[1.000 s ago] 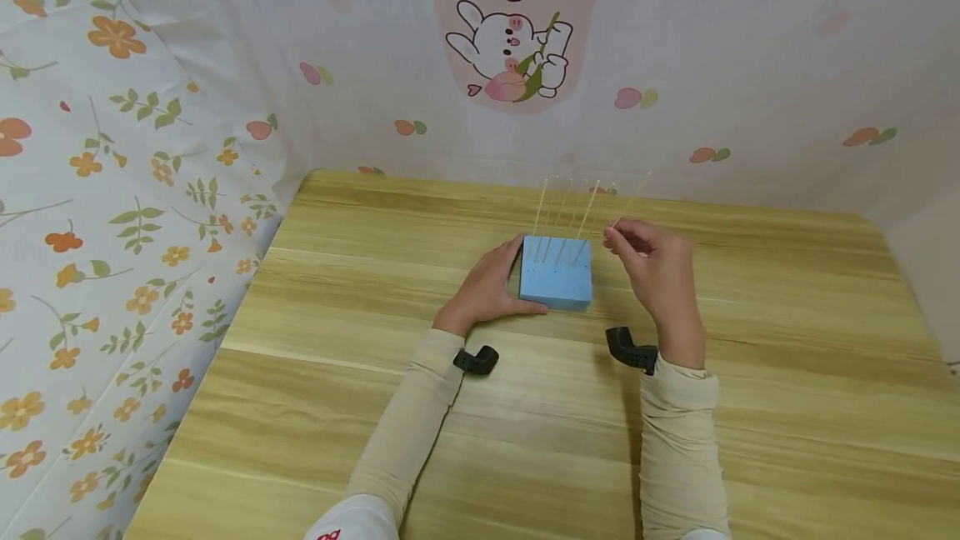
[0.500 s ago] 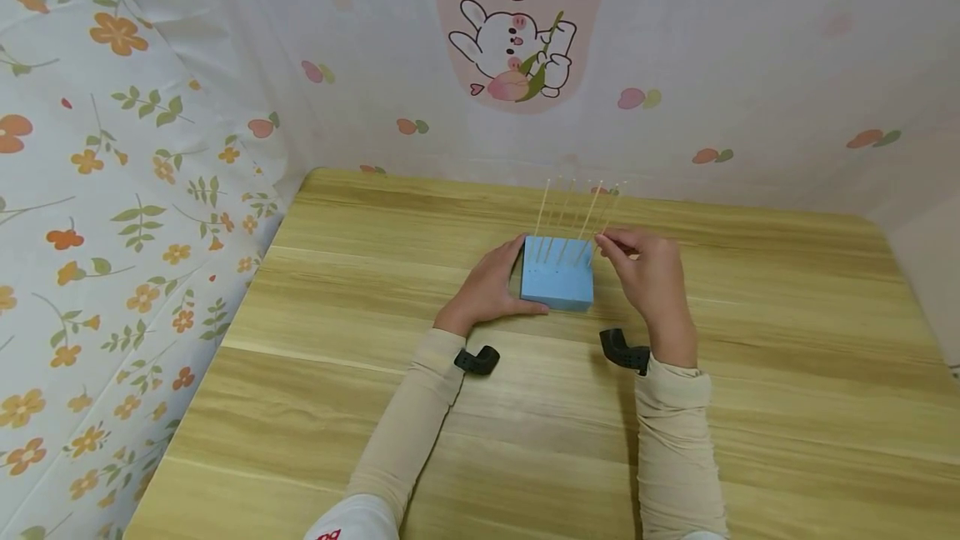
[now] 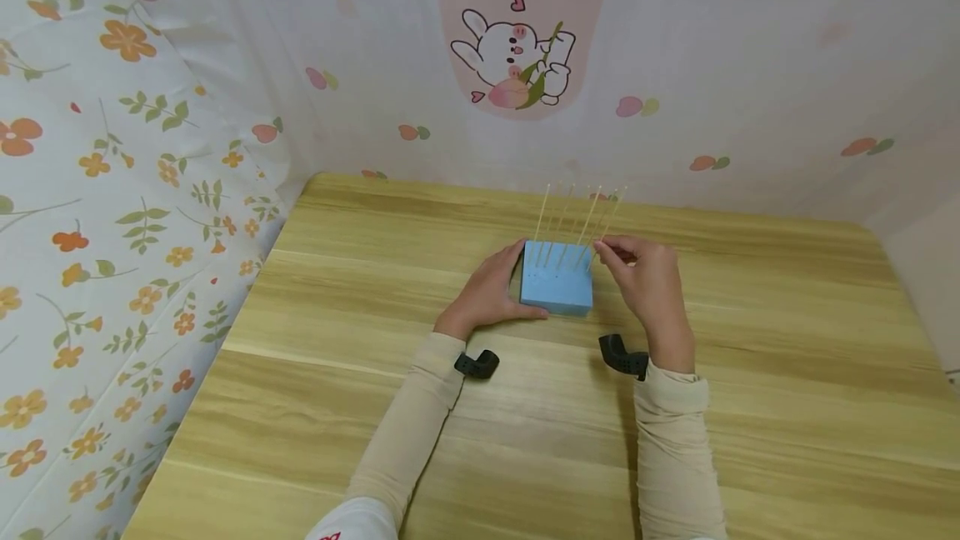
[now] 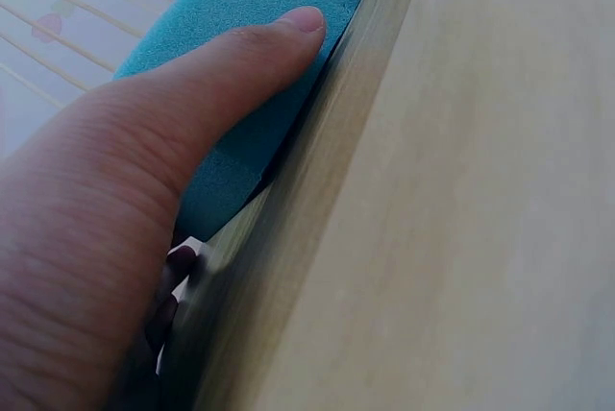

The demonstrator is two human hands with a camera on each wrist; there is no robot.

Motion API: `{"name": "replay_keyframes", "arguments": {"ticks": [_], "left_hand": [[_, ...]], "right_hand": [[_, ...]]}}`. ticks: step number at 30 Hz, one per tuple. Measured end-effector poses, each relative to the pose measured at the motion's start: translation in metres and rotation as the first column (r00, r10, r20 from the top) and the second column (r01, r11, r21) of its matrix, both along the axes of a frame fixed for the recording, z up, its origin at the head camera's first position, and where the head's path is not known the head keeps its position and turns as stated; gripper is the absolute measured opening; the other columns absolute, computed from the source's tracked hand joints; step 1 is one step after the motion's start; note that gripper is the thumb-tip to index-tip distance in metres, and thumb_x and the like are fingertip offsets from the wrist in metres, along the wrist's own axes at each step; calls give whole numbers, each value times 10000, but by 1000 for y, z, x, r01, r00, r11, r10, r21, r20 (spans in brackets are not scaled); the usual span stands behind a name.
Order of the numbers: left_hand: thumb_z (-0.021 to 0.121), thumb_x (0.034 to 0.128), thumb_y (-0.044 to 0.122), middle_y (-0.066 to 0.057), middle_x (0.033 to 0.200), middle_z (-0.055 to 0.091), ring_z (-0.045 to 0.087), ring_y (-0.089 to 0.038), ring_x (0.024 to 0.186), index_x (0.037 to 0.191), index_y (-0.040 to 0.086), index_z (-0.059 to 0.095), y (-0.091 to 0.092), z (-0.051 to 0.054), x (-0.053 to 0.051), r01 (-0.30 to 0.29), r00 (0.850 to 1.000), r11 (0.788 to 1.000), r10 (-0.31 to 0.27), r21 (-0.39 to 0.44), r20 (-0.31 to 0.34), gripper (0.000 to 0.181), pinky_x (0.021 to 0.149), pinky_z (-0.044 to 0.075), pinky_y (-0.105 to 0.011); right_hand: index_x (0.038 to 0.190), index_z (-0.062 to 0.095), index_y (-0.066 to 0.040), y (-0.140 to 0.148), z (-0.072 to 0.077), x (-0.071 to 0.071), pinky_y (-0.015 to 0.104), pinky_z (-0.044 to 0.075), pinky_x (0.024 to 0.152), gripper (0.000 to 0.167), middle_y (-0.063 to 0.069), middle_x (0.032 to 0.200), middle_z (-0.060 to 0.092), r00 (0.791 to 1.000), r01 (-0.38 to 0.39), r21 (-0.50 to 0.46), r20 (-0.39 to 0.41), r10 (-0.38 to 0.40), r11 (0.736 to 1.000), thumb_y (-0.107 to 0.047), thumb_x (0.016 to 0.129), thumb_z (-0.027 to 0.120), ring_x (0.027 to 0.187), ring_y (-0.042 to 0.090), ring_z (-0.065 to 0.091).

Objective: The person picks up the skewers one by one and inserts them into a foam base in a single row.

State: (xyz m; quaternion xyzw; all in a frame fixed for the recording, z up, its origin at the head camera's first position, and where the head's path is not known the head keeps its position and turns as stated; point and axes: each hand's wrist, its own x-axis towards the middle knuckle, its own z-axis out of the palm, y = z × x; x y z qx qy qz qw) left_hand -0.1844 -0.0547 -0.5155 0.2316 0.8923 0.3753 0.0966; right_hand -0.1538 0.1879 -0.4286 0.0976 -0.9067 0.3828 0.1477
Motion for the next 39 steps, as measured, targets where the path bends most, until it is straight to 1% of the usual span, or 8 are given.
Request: {"name": "replay_keyframes", "arguments": {"ticks": [7, 17, 23, 27, 30, 32, 35, 39], "left_hand": [[907, 734, 557, -120, 1684, 281, 282, -310, 1537, 1667, 75, 130, 2, 4, 2, 7, 1000, 1000, -7, -8, -1, 1307, 1230, 284, -464], [893, 752, 557, -118, 1695, 252, 265, -319, 1544, 1671, 74, 106, 2, 8, 4, 15, 1000, 1000, -16, -12, -22, 1303, 1228, 285, -484], [891, 757, 550, -125, 1697, 244, 257, -320, 1547, 1670, 70, 100, 3, 11, 4, 24, 999, 1000, -24, -14, -33, 1300, 1231, 280, -480], [894, 752, 555, -126, 1698, 240, 257, -318, 1547, 1670, 69, 96, 3, 12, 3, 25, 999, 1000, -25, -12, -36, 1310, 1232, 278, -473], [897, 747, 559, -119, 1703, 225, 250, -313, 1551, 1670, 65, 93, 3, 12, 3, 20, 999, 1000, -20, -9, -40, 1319, 1235, 273, -468], [897, 745, 562, -113, 1711, 198, 232, -311, 1557, 1669, 62, 87, 2, 10, 3, 18, 999, 1000, -18, -6, -34, 1327, 1240, 261, -469], [885, 749, 580, -104, 1722, 157, 203, -305, 1567, 1670, 64, 74, 1, 6, 7, 11, 1000, 1000, -11, -3, -19, 1331, 1247, 242, -470], [861, 760, 604, -95, 1724, 148, 190, -303, 1569, 1675, 94, 68, -5, -1, 20, -43, 999, 999, 43, 10, 13, 1315, 1249, 232, -477]], "right_hand": [[1160, 748, 84, 4, 6, 7, 534, 586, 773, 269, 244, 1023, 752, 999, -15, 19, 37, 14, 1000, -135, 1020, 683, 848, 368, 723], [1170, 754, 54, 12, 17, 18, 453, 539, 729, 293, 181, 921, 763, 998, 6, 18, 56, -7, 1000, -183, 1059, 621, 818, 313, 704], [1176, 748, 63, 16, 23, 22, 466, 546, 746, 307, 205, 938, 761, 998, 7, 12, 64, -8, 1000, -188, 1066, 610, 818, 316, 710], [1168, 749, 64, 19, 24, 24, 410, 546, 738, 316, 198, 936, 760, 997, 1, 11, 71, -1, 1000, -198, 1069, 603, 814, 306, 713], [1156, 751, 67, 22, 21, 25, 321, 546, 733, 316, 199, 947, 762, 996, -15, 7, 85, 14, 1000, -197, 1071, 599, 817, 312, 722], [1147, 752, 66, 26, 16, 26, 303, 553, 731, 313, 206, 957, 762, 995, -22, 5, 103, 21, 1000, -195, 1072, 595, 820, 324, 727], [1153, 744, 62, 30, 3, 32, 357, 565, 752, 317, 208, 967, 758, 987, -19, 0, 160, 19, 1000, -199, 1080, 579, 832, 342, 724], [1177, 728, 67, 34, -18, 44, 442, 562, 774, 331, 204, 996, 753, 969, -19, -1, 246, 18, 1000, -206, 1087, 564, 855, 326, 712]]}}
